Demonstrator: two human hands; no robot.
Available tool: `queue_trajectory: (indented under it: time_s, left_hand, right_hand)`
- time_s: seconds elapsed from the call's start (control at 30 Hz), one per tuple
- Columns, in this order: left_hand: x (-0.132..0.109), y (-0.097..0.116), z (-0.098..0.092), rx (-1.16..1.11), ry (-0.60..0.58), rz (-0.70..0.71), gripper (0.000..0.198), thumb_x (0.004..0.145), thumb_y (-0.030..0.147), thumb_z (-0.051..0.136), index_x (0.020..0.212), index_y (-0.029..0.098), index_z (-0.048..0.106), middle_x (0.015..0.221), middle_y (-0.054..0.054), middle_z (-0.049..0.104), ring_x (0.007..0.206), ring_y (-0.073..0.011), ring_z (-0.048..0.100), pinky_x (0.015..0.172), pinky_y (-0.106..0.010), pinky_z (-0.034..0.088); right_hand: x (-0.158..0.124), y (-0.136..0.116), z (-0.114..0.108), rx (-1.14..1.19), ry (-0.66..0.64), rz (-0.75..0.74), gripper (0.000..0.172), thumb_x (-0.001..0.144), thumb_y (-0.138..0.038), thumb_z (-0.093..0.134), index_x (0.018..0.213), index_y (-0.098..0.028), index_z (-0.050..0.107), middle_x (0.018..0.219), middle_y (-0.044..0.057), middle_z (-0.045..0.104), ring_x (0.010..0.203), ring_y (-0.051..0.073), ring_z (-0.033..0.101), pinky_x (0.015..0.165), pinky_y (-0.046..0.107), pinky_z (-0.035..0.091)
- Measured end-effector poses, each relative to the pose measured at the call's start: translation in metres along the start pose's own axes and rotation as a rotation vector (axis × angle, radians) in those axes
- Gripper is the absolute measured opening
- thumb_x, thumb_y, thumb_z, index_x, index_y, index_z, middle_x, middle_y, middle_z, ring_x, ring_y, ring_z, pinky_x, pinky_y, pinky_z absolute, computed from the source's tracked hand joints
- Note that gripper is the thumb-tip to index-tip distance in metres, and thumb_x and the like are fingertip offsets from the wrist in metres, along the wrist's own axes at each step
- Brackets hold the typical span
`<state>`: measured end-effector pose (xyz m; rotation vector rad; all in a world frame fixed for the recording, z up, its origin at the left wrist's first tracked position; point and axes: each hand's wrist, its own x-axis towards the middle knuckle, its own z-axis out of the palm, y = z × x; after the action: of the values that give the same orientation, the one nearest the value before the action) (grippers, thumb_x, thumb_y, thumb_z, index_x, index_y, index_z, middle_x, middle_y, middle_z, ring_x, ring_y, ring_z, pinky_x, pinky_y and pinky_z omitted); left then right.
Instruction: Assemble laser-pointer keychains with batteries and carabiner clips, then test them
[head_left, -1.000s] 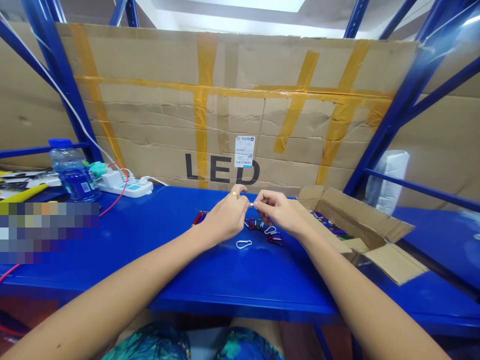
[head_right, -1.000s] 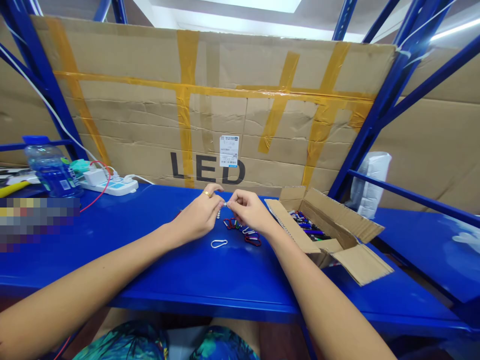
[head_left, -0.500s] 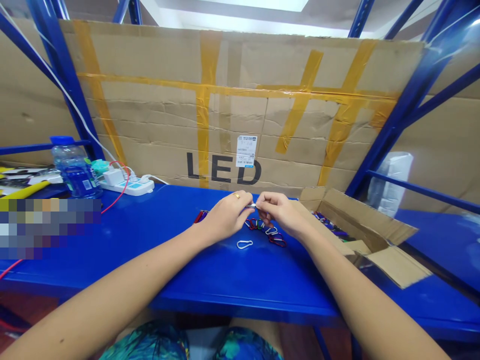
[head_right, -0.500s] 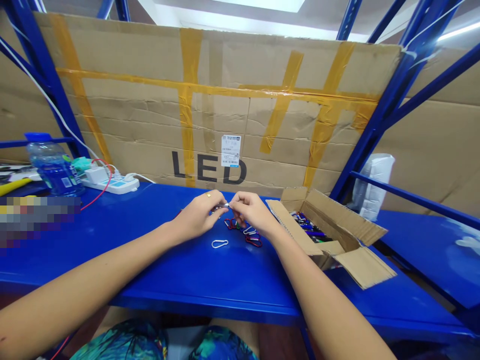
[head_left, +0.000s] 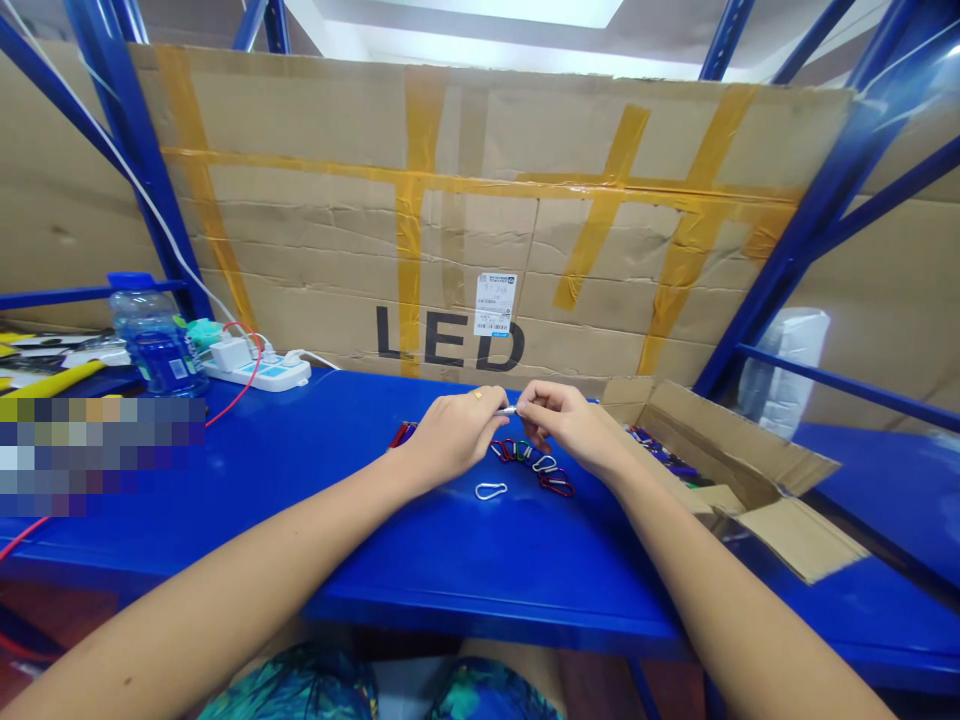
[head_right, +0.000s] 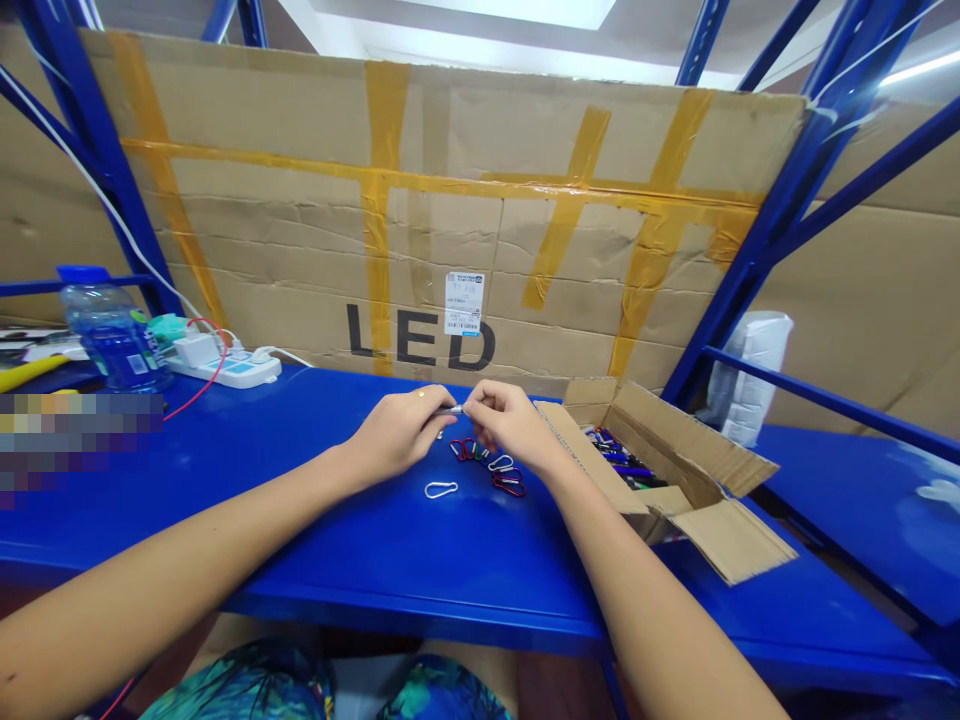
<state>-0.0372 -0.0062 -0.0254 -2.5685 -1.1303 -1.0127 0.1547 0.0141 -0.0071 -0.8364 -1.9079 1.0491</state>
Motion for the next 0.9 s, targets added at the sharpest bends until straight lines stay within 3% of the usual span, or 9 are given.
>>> queue_trajectory:
  time_s: [0.1,0.43,0.57,0.73,0.9]
  left_hand:
    - [0.0,0.0,0.0,-0.016,0.044,0.061,0.009,0.095,0.019,0.045,0.096,0.016,0.052,0.092,-0.008,0.063,0.083,-0.0202,0.061,0.071,-0.032,0.046]
    - [0.004,0.004,-0.003,-0.2,0.105,-0.022,0.017,0.095,0.021,0.044,0.105,0.016,0.058,0.103,-0.01,0.065,0.095,-0.0218,0.06,0.084,-0.037,0.046]
    - [0.007,0.003,0.0,-0.546,0.134,-0.158,0.015,0.093,0.023,0.048,0.1,0.018,0.06,0.097,-0.007,0.067,0.092,-0.0192,0.061,0.085,-0.035,0.045]
    - [0.011,0.002,0.002,-1.213,0.076,-0.431,0.013,0.088,0.026,0.051,0.093,0.017,0.059,0.088,-0.006,0.064,0.069,-0.0132,0.053,0.061,-0.027,0.041]
    - [0.011,0.005,0.0,-1.512,0.028,-0.536,0.01,0.083,0.022,0.05,0.086,0.017,0.059,0.083,-0.006,0.061,0.07,-0.0142,0.052,0.06,-0.027,0.04]
  right_hand:
    - [0.0,-0.002,0.0,0.001,-0.024,-0.009,0.018,0.081,-0.032,0.061,0.074,-0.018,0.053,0.05,-0.005,0.053,0.042,0.01,0.046,0.042,0.023,0.039]
    - [-0.001,-0.006,0.002,0.018,0.006,-0.04,0.025,0.083,-0.041,0.062,0.078,-0.018,0.053,0.05,-0.005,0.052,0.042,0.01,0.047,0.041,0.023,0.039]
    - [-0.002,-0.013,0.0,0.076,0.052,-0.045,0.025,0.081,-0.039,0.066,0.076,-0.018,0.054,0.051,-0.005,0.052,0.042,0.009,0.047,0.04,0.022,0.039]
    - [-0.023,-0.032,-0.018,0.403,0.09,0.01,0.025,0.077,-0.035,0.072,0.077,-0.018,0.054,0.061,-0.004,0.05,0.05,0.01,0.051,0.039,0.02,0.035]
    - [-0.052,-0.039,-0.057,0.226,0.125,0.109,0.025,0.078,-0.037,0.072,0.076,-0.018,0.056,0.063,-0.002,0.054,0.051,0.01,0.051,0.042,0.022,0.038]
